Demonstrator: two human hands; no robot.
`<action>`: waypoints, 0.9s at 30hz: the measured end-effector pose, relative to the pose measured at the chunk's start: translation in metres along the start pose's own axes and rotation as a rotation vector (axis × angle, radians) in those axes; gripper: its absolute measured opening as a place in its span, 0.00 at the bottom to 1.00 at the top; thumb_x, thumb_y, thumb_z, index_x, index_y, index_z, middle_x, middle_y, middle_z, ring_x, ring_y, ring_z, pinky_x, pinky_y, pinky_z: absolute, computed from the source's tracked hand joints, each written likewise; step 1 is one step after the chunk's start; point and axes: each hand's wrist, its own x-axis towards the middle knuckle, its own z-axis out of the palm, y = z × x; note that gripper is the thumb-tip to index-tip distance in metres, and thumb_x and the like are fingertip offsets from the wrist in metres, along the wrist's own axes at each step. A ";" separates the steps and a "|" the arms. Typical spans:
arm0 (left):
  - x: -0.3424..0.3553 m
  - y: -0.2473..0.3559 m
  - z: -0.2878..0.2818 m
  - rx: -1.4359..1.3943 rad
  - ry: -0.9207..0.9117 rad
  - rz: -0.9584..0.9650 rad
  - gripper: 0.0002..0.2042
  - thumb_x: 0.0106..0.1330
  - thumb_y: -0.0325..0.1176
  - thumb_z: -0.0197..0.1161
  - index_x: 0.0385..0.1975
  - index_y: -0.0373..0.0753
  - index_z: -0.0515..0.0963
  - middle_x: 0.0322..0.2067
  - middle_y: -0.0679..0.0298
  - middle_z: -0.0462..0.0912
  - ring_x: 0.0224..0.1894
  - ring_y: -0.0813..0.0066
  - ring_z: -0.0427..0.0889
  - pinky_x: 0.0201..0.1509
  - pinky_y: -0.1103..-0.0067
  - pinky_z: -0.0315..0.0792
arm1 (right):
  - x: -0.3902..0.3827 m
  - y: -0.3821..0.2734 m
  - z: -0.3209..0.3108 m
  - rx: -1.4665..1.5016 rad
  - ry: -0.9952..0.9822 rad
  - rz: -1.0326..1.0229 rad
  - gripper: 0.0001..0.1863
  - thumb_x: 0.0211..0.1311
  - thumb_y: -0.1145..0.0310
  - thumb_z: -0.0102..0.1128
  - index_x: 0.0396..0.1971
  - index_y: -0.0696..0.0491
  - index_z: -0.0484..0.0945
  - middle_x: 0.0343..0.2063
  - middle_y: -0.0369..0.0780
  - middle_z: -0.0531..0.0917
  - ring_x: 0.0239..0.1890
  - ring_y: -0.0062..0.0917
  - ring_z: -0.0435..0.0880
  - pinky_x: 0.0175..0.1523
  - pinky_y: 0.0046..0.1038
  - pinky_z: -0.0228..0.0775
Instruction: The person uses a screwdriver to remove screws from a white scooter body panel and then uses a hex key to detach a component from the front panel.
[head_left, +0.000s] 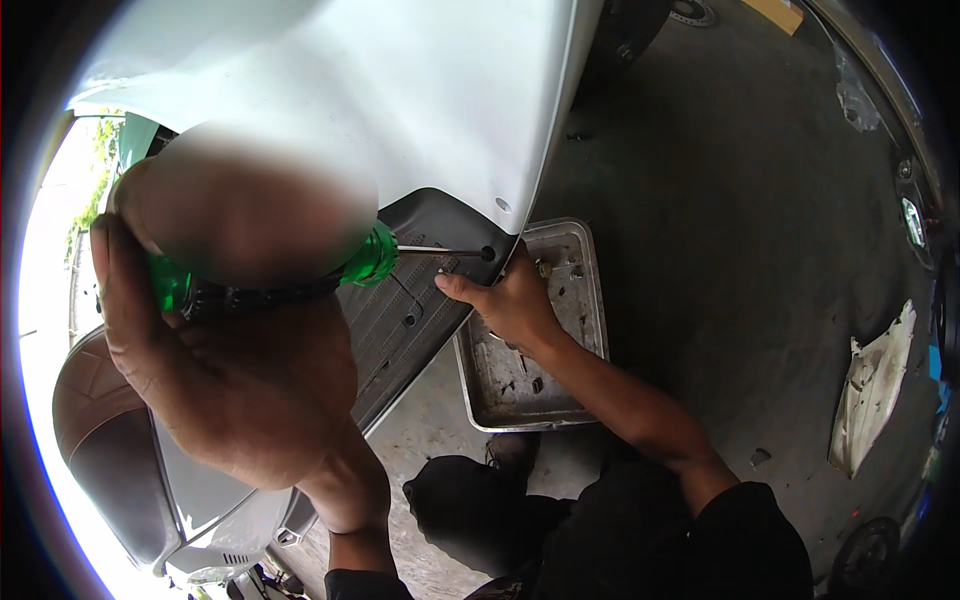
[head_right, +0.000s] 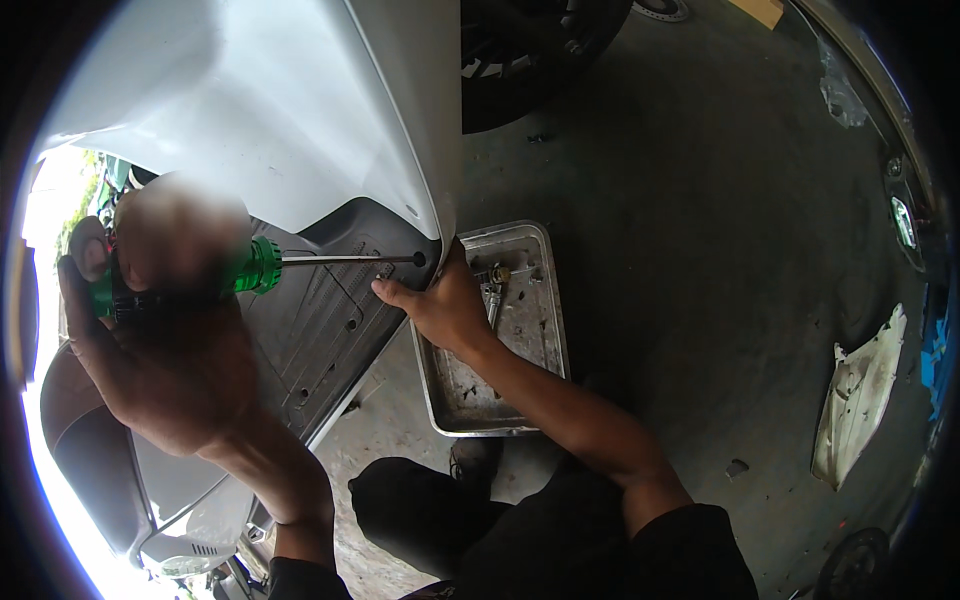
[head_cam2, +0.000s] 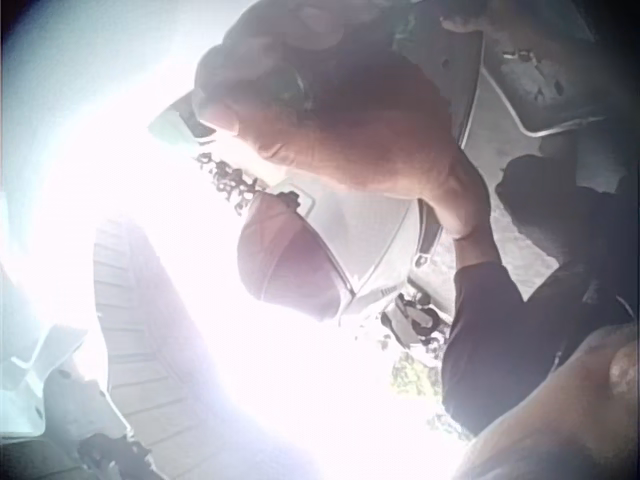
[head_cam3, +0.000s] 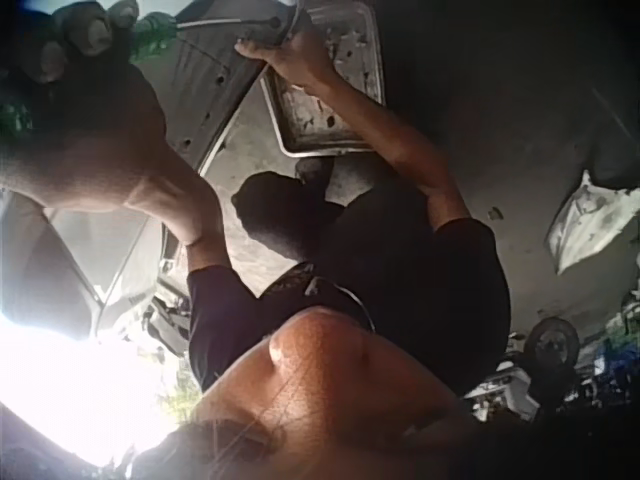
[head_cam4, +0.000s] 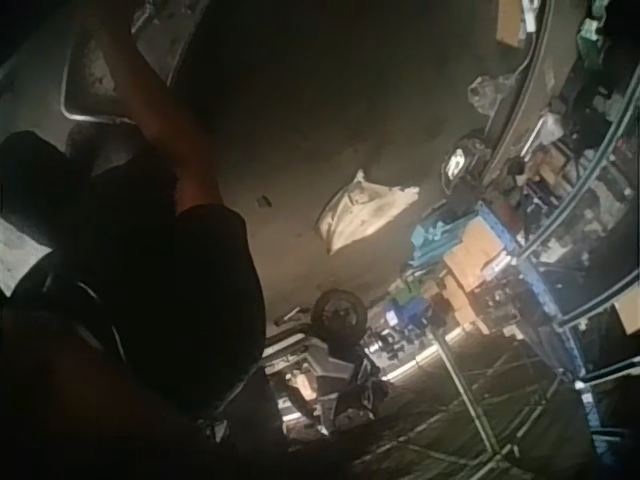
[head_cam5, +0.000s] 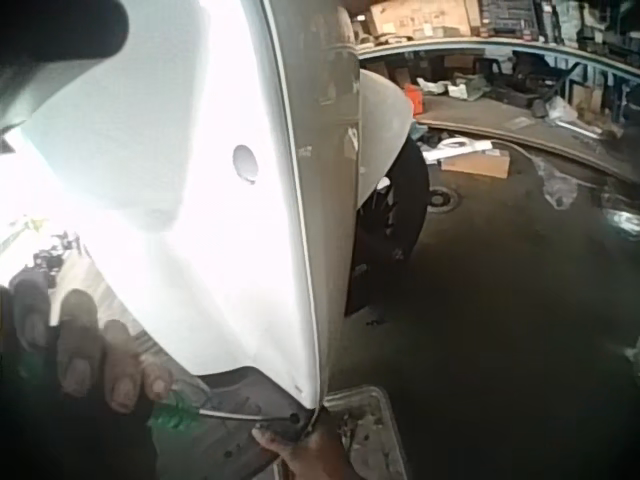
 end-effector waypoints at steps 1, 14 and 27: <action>0.006 -0.002 -0.003 -0.032 -0.115 -0.008 0.15 0.80 0.49 0.43 0.37 0.47 0.70 0.30 0.68 0.67 0.35 0.72 0.69 0.45 0.66 0.65 | 0.000 0.000 0.000 0.010 -0.009 0.010 0.46 0.52 0.58 0.83 0.63 0.63 0.64 0.52 0.48 0.83 0.56 0.35 0.84 0.63 0.33 0.74; 0.025 -0.023 0.028 0.076 0.084 0.061 0.15 0.78 0.46 0.45 0.38 0.41 0.71 0.30 0.64 0.68 0.30 0.70 0.67 0.39 0.70 0.68 | 0.002 0.000 0.003 0.096 -0.013 0.041 0.44 0.53 0.62 0.83 0.62 0.64 0.65 0.52 0.48 0.82 0.55 0.35 0.83 0.63 0.33 0.74; 0.078 -0.026 -0.020 -0.231 -0.898 -0.123 0.21 0.83 0.51 0.35 0.28 0.49 0.69 0.21 0.72 0.69 0.19 0.82 0.67 0.24 0.80 0.68 | 0.004 -0.003 0.002 0.055 -0.012 0.078 0.41 0.53 0.64 0.81 0.60 0.64 0.66 0.52 0.48 0.81 0.53 0.34 0.83 0.61 0.32 0.75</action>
